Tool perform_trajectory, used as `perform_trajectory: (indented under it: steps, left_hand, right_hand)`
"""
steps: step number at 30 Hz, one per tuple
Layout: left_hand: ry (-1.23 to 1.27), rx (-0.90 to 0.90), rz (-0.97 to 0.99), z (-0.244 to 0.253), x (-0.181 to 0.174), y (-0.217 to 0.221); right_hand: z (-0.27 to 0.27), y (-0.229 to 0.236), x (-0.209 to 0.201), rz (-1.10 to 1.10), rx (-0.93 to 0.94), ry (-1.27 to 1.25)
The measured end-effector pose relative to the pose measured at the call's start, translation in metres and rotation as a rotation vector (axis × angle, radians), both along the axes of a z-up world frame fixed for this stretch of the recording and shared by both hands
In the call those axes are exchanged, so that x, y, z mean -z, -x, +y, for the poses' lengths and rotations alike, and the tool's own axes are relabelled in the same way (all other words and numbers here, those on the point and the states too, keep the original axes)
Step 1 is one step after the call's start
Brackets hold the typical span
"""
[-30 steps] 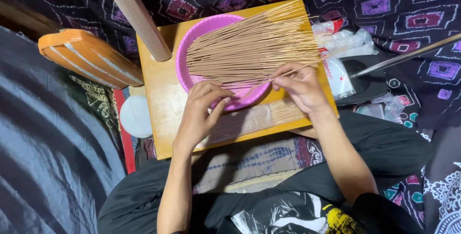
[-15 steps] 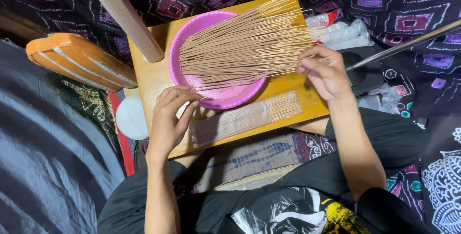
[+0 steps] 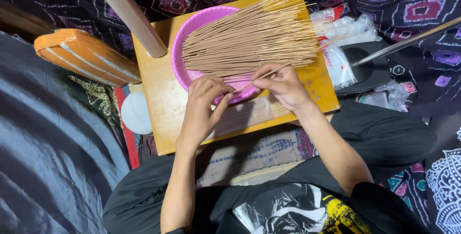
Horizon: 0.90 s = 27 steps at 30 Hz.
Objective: The person picks up thin wooden sticks from a pink bowl and slides them into a long, clear plastic sleeve by hand, repeating this action to fill multiple sleeves.
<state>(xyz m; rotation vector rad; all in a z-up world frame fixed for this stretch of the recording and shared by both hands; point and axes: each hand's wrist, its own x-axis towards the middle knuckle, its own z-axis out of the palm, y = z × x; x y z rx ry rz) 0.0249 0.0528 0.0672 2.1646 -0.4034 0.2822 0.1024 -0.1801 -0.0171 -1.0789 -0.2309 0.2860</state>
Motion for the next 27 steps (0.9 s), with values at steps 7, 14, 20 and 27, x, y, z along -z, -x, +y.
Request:
perform_trajectory:
  steps: [7, 14, 20, 27]
  left_hand:
    - [-0.028, -0.04, 0.003, 0.017, -0.007, 0.007]
    - [-0.106, -0.089, -0.037, 0.003, -0.009, 0.008]
    - [-0.285, -0.059, -0.149, -0.028, 0.014, -0.008]
    - [-0.23, -0.016, 0.073, 0.008, -0.001, 0.013]
  right_hand:
    - [-0.02, -0.012, -0.003, -0.056, 0.015, 0.047]
    - [-0.018, 0.0, -0.007, -0.043, 0.014, 0.051]
    - [0.005, 0.01, -0.005, -0.041, -0.051, 0.02]
    - [-0.061, -0.037, 0.005, 0.017, 0.094, 0.02]
